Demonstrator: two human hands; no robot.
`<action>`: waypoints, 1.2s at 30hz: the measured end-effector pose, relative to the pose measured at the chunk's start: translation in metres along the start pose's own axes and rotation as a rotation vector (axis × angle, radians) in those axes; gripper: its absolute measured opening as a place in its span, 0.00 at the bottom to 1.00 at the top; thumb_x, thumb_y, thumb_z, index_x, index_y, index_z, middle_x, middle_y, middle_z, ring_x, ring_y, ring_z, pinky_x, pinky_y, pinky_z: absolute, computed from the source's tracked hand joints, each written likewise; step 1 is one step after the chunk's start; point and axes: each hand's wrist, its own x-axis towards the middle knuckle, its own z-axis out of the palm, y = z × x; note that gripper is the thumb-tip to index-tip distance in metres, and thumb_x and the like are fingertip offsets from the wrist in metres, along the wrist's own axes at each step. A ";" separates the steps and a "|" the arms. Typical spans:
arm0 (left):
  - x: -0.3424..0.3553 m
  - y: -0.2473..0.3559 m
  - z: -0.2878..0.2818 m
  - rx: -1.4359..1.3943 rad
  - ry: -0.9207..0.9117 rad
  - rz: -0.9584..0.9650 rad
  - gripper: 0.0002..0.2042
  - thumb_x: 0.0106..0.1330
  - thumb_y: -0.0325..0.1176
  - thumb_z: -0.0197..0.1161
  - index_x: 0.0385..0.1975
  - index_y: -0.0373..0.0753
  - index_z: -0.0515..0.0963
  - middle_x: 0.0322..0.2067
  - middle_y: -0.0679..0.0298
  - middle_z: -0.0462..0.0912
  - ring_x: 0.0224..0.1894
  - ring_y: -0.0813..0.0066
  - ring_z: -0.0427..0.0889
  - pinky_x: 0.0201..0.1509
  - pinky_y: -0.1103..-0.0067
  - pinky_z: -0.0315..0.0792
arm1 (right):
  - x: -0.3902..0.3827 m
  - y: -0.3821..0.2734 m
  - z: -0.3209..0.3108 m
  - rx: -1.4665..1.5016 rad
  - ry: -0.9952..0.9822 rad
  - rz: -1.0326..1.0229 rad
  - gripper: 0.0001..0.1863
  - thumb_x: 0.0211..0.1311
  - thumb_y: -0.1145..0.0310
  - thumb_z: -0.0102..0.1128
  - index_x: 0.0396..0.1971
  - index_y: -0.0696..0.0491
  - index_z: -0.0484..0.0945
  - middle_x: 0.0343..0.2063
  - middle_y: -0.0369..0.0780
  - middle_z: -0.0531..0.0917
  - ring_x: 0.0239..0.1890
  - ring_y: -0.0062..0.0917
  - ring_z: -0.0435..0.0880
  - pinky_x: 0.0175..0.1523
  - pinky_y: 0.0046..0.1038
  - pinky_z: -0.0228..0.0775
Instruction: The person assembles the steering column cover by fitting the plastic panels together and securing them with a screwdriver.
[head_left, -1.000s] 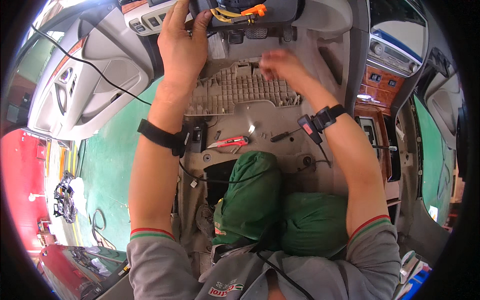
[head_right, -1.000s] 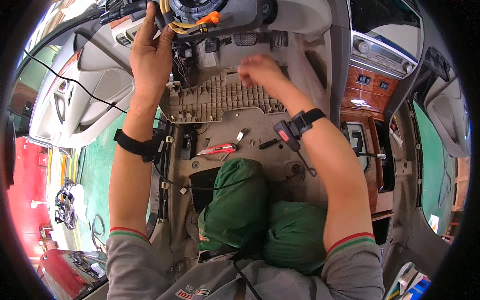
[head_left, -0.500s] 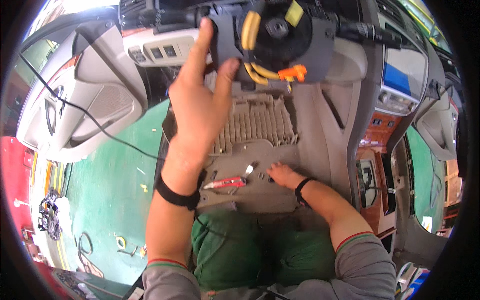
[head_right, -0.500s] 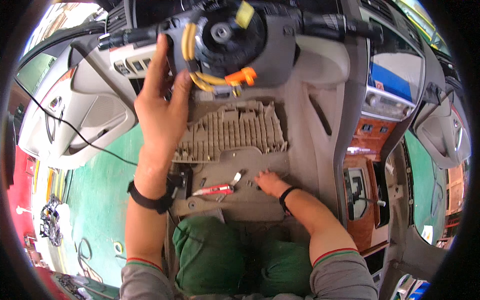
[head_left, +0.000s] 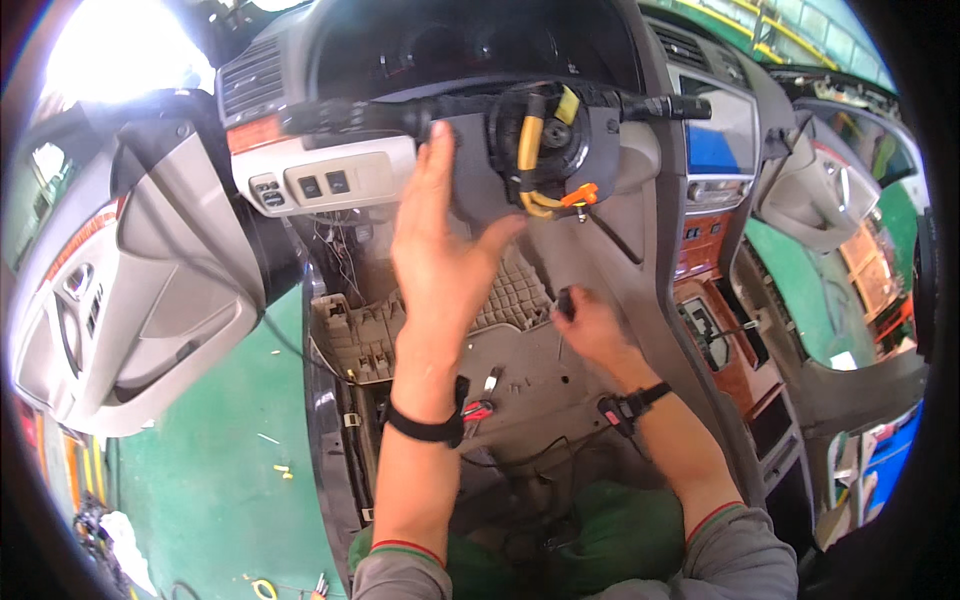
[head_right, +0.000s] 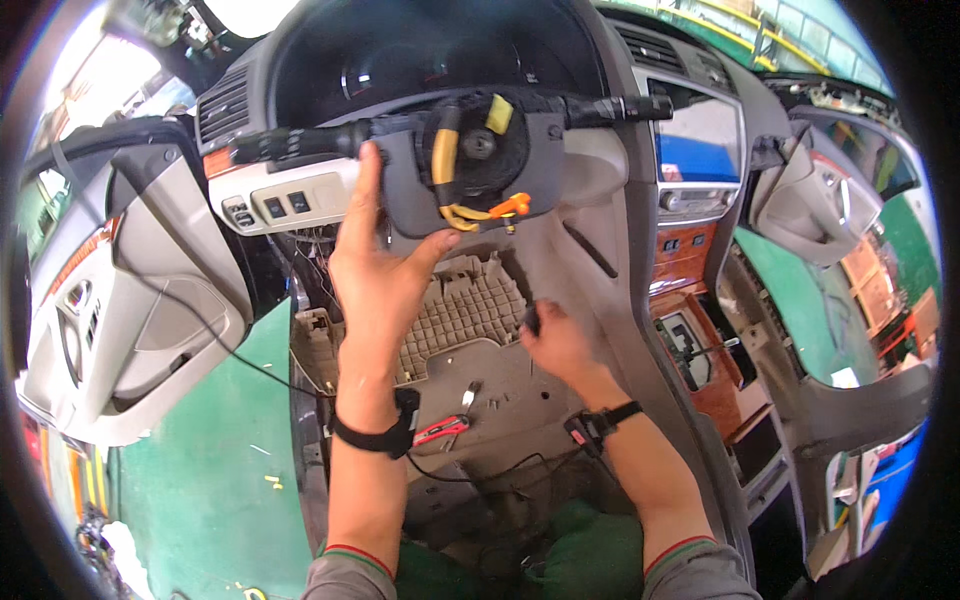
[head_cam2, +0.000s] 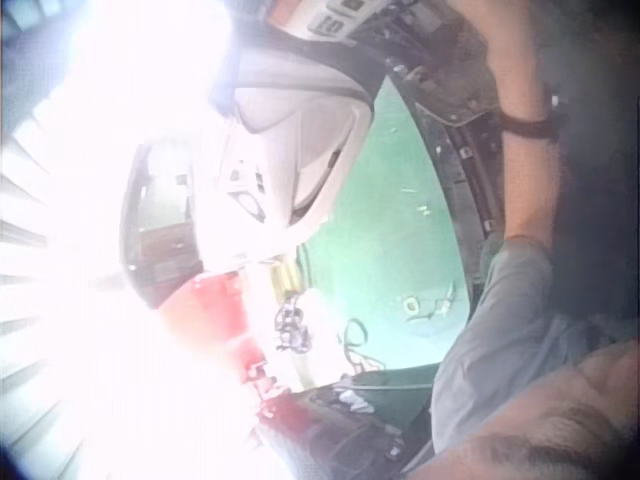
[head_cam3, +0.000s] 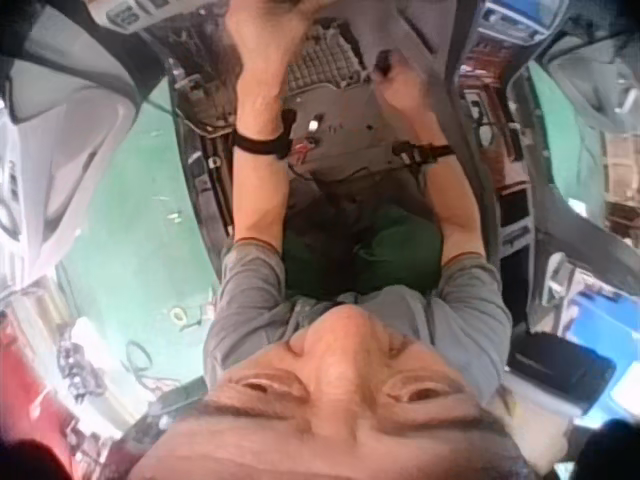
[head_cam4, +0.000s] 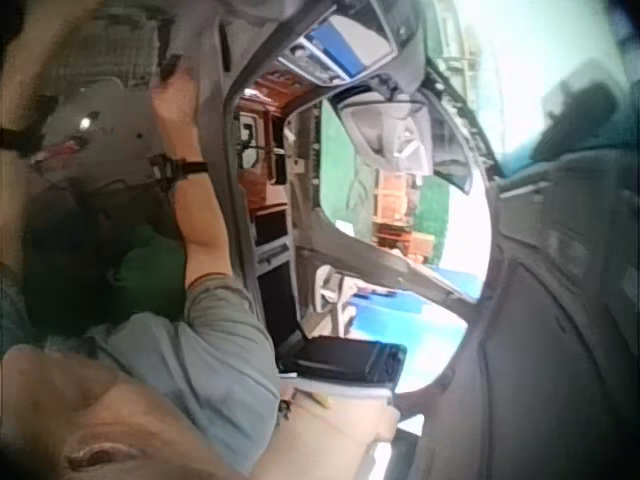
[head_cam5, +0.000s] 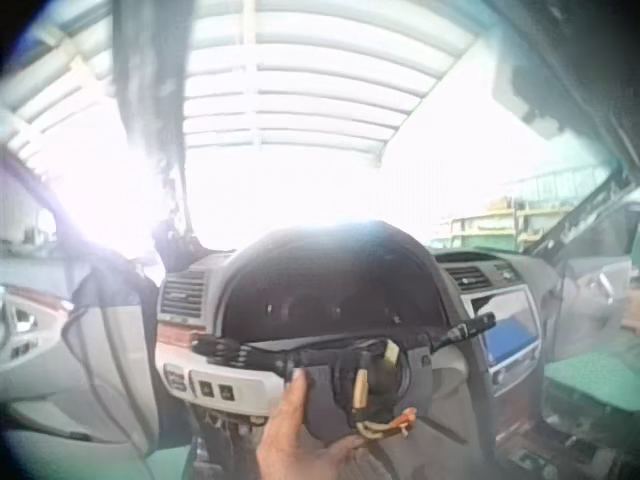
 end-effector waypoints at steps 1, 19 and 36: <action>-0.001 0.000 0.004 -0.018 0.019 -0.020 0.51 0.42 0.24 0.83 0.73 0.44 0.67 0.67 0.48 0.73 0.70 0.50 0.71 0.70 0.66 0.70 | -0.005 -0.013 -0.039 0.137 0.082 0.034 0.20 0.64 0.64 0.68 0.50 0.57 0.72 0.41 0.48 0.84 0.41 0.45 0.86 0.45 0.40 0.79; -0.008 -0.004 -0.008 -0.021 0.035 -0.048 0.49 0.45 0.30 0.82 0.73 0.48 0.66 0.69 0.53 0.72 0.73 0.55 0.68 0.72 0.66 0.70 | 0.003 -0.256 -0.221 0.351 0.566 -0.728 0.18 0.66 0.80 0.64 0.51 0.58 0.68 0.46 0.44 0.82 0.42 0.21 0.86 0.47 0.26 0.83; -0.008 -0.006 -0.008 -0.002 0.049 -0.018 0.50 0.44 0.32 0.84 0.73 0.48 0.66 0.69 0.49 0.71 0.71 0.52 0.71 0.70 0.65 0.71 | 0.027 -0.251 -0.215 0.196 0.553 -0.799 0.17 0.66 0.76 0.66 0.50 0.57 0.70 0.43 0.43 0.84 0.39 0.25 0.87 0.45 0.26 0.79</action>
